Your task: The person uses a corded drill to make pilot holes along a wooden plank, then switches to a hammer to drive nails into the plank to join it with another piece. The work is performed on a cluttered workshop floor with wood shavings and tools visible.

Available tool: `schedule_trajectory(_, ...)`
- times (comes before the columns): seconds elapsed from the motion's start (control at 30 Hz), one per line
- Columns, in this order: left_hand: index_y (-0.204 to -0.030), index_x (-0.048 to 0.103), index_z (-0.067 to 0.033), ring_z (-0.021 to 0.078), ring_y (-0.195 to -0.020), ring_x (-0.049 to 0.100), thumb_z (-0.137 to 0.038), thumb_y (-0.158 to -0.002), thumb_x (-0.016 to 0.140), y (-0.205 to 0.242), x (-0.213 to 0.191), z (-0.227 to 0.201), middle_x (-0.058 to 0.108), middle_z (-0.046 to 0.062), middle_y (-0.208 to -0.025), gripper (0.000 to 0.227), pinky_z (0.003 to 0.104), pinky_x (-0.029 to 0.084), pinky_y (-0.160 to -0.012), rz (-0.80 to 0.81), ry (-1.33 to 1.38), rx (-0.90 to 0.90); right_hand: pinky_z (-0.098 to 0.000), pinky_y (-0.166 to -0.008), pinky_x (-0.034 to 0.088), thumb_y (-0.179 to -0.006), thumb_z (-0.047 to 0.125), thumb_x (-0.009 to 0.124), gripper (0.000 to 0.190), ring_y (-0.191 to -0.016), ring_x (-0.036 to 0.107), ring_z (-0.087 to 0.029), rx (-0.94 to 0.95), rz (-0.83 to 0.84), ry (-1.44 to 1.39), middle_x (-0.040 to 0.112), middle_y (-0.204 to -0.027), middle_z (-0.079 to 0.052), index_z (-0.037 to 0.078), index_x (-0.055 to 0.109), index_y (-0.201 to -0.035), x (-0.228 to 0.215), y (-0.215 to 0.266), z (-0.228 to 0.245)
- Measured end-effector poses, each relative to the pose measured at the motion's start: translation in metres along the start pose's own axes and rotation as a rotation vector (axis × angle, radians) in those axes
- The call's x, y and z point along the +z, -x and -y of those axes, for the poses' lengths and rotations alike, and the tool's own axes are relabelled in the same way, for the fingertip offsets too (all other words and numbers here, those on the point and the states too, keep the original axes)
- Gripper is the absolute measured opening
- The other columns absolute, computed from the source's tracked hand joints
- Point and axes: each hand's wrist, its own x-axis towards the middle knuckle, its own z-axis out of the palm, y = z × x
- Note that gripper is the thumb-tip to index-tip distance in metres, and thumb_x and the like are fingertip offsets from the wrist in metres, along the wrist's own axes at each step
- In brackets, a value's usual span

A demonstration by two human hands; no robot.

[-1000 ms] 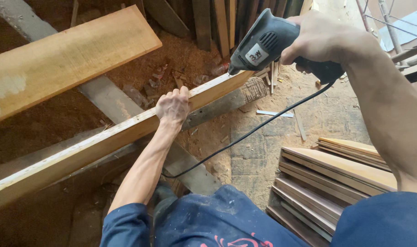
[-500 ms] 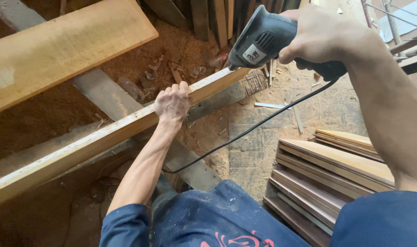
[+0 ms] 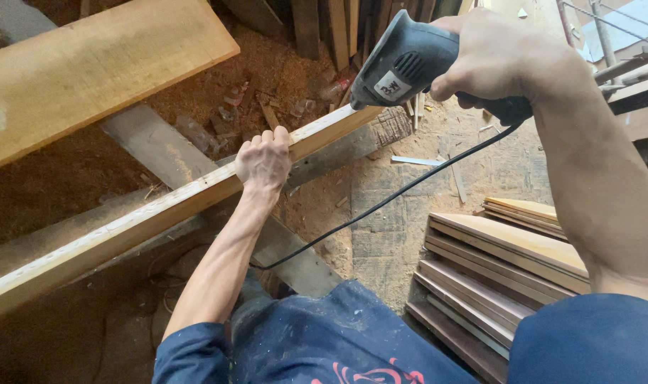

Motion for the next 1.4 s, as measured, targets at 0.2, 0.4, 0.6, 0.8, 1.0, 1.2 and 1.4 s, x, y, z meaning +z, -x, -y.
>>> schedule_trajectory(0.2, -0.075, 0.060, -0.0151, 0.0175, -0.062, 0.070, -0.016, -0.085, 0.070, 0.003, -0.003, -0.004, 0.071, 0.005, -0.071, 0.014, 0.031, 0.054, -0.056, -0.037, -0.017, -0.011, -0.0400, -0.049, 0.056, -0.073, 0.009, 0.081, 0.051, -0.057, 0.068, -0.024, -0.105, 0.030, -0.074, 0.070, -0.072, -0.014, 0.012, 0.069, -0.122, 0.006, -0.009, -0.013)
schedule_trajectory(0.4, -0.075, 0.060, -0.0164, 0.0180, -0.062, 0.070, -0.016, -0.084, 0.067, 0.004, -0.004, -0.005, 0.069, 0.003, -0.070, 0.012, 0.032, 0.054, -0.055, -0.059, -0.047, -0.006, -0.0387, -0.055, 0.056, -0.075, 0.008, 0.081, 0.053, -0.062, 0.068, -0.021, -0.161, 0.067, -0.133, 0.070, -0.078, -0.013, 0.012, 0.065, -0.126, 0.011, -0.011, -0.022)
schedule_trajectory(0.6, -0.075, 0.059, -0.0182, 0.0186, -0.062, 0.071, -0.016, -0.088, 0.061, -0.004, 0.019, -0.003, 0.068, 0.003, -0.068, 0.013, 0.033, 0.056, -0.053, -0.076, -0.021, 0.013, -0.0381, -0.058, 0.054, -0.076, 0.015, 0.083, 0.036, -0.064, 0.066, -0.021, -0.187, 0.025, -0.234, 0.070, -0.076, -0.013, 0.003, 0.070, -0.108, 0.018, -0.005, -0.026)
schedule_trajectory(0.8, -0.080, 0.061, -0.0166, 0.0207, -0.065, 0.072, -0.017, -0.088, 0.060, -0.012, 0.044, -0.016, 0.070, 0.004, -0.071, 0.009, 0.035, 0.057, -0.056, -0.076, 0.056, 0.005, -0.0355, -0.051, 0.055, -0.084, 0.015, 0.080, 0.035, -0.058, 0.068, -0.023, -0.017, -0.051, -0.328, 0.070, -0.078, -0.017, -0.004, 0.069, -0.111, 0.029, 0.000, -0.039)
schedule_trajectory(1.0, -0.085, 0.064, -0.0175, 0.0217, -0.070, 0.073, -0.022, -0.090, 0.065, 0.019, -0.005, 0.031, 0.073, 0.005, -0.077, 0.007, 0.041, 0.057, -0.063, 0.036, 0.107, -0.084, -0.0368, -0.055, 0.056, -0.088, 0.014, 0.075, 0.039, -0.064, 0.066, -0.024, -0.083, -0.145, -0.465, 0.069, -0.088, -0.018, -0.005, 0.063, -0.120, 0.026, -0.031, -0.025)
schedule_trajectory(1.2, -0.070, 0.062, -0.0132, 0.0217, -0.064, 0.059, -0.096, -0.063, 0.070, 0.126, -0.102, 0.232, 0.060, 0.005, -0.067, 0.083, 0.040, 0.045, -0.069, -0.103, -0.312, -0.219, -0.0380, -0.060, 0.056, -0.093, 0.013, 0.070, 0.042, -0.069, 0.065, -0.025, -0.109, -0.289, -0.893, 0.067, -0.099, -0.019, -0.005, 0.057, -0.129, 0.071, -0.014, -0.046)
schedule_trajectory(1.4, -0.108, 0.067, -0.0033, 0.0320, -0.106, 0.058, -0.088, -0.082, 0.060, 0.082, -0.059, 0.309, 0.066, 0.016, -0.108, 0.089, 0.048, 0.041, -0.095, 0.250, -0.165, -0.409, -0.0393, -0.064, 0.057, -0.097, 0.012, 0.064, 0.046, -0.074, 0.064, -0.026, -0.311, -0.234, -1.601, 0.065, -0.109, -0.019, -0.006, 0.051, -0.137, 0.159, 0.021, -0.017)
